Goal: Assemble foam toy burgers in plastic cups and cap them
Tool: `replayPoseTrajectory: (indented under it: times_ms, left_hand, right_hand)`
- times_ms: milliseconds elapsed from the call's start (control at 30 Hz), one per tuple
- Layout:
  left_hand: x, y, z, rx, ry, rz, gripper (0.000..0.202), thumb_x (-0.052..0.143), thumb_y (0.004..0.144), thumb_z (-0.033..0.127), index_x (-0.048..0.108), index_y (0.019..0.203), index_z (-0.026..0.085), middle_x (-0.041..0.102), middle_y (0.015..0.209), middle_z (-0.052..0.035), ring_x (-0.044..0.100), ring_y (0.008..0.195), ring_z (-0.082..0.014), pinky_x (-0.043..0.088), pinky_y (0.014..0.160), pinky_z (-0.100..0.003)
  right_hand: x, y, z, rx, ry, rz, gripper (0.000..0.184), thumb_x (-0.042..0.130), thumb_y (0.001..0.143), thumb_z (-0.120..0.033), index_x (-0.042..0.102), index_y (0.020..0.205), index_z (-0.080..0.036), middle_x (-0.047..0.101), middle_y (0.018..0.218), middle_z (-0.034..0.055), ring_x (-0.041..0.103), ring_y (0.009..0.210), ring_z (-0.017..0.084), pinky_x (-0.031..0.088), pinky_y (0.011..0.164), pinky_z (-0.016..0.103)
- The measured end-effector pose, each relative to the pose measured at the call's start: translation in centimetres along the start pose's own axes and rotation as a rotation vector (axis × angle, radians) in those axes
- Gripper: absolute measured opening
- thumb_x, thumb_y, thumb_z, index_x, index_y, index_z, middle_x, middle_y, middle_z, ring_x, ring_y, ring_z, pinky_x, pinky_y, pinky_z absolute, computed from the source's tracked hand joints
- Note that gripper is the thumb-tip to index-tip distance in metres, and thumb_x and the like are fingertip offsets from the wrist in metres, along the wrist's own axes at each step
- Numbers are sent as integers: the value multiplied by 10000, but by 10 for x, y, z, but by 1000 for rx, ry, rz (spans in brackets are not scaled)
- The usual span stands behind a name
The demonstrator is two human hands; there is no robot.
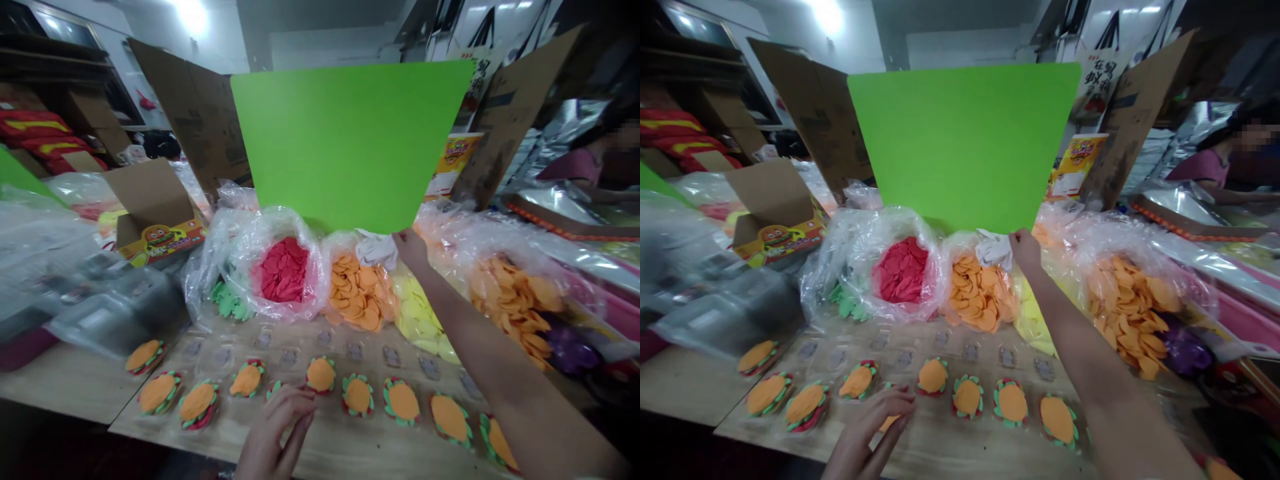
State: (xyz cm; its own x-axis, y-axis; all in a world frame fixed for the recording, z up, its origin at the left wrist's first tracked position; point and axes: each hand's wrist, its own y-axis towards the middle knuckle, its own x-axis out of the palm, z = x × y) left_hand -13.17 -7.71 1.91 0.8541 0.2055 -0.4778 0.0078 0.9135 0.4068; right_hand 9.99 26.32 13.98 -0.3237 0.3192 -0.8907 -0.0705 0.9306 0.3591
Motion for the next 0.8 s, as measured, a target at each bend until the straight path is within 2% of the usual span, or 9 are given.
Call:
replayPoseTrajectory:
  times_ms: [133, 233, 300, 367, 433, 533, 600, 667, 800]
  left_hand:
    - [9, -12, -5, -3, -19, -23, 168, 543, 770, 171, 610, 903, 249, 641, 918, -56, 577, 922, -178, 460, 811, -243]
    - [12, -18, -4, -24, -29, -27, 170, 549, 769, 180, 609, 910, 253, 639, 929, -53, 576, 926, -178, 458, 812, -238]
    - [11, -19, -1, -43, -25, -24, 166, 546, 773, 193, 610, 915, 250, 636, 939, -59, 575, 928, -181, 459, 811, -244]
    - [9, -19, 2, -67, -16, -13, 154, 542, 777, 203, 613, 906, 247, 635, 944, -63, 573, 932, -186, 458, 815, -254]
    - [8, -17, 5, -78, -6, -1, 144, 543, 776, 208, 617, 893, 247, 636, 943, -61, 573, 937, -187, 454, 826, -261]
    - [7, -17, 8, -83, -4, 9, 139, 546, 774, 210, 620, 886, 249, 638, 944, -60, 573, 939, -187, 453, 827, -262]
    - [8, -19, 6, -90, -17, 10, 142, 543, 777, 212, 622, 889, 246, 636, 949, -65, 573, 938, -187, 456, 820, -258]
    - [7, -22, 4, -97, -30, -1, 148, 540, 780, 212, 622, 898, 244, 634, 959, -67, 565, 957, -191, 449, 833, -261]
    - [4, -28, -2, -130, -29, -33, 160, 523, 794, 220, 613, 923, 248, 616, 1002, -63, 545, 988, -185, 432, 852, -259]
  right_hand:
    - [11, -31, -2, -154, -62, -234, 240, 544, 752, -391, 608, 730, -160, 610, 700, 34, 528, 659, 136, 326, 571, 209]
    - [12, -47, -1, -202, -105, -322, 270, 619, 675, -434, 614, 633, -167, 592, 620, 13, 521, 603, 123, 328, 554, 199]
    - [8, -47, 1, -157, -148, -251, 312, 508, 765, -442, 637, 738, -159, 609, 712, 52, 537, 684, 152, 346, 609, 222]
    - [3, -42, 5, -80, -192, -123, 349, 399, 834, -377, 608, 963, -130, 592, 924, 122, 518, 868, 207, 353, 710, 268]
    - [0, -37, 10, -9, -224, -34, 388, 408, 825, -340, 546, 1095, -98, 523, 1071, 180, 452, 1003, 262, 343, 776, 321]
    - [5, -34, 16, 42, -232, -42, 322, 495, 761, -322, 618, 976, -115, 539, 1031, 183, 449, 998, 291, 359, 759, 344]
    - [9, -35, 17, 46, -206, -73, 234, 506, 742, -271, 651, 856, -127, 580, 945, 160, 491, 935, 265, 370, 728, 321]
    - [9, -31, 17, 55, -159, -81, 221, 485, 751, -245, 647, 822, -113, 606, 868, 148, 531, 849, 230, 375, 690, 297]
    - [-15, -1, 10, 61, -25, -19, 334, 350, 835, -262, 610, 849, -53, 613, 762, 140, 546, 717, 162, 374, 659, 273]
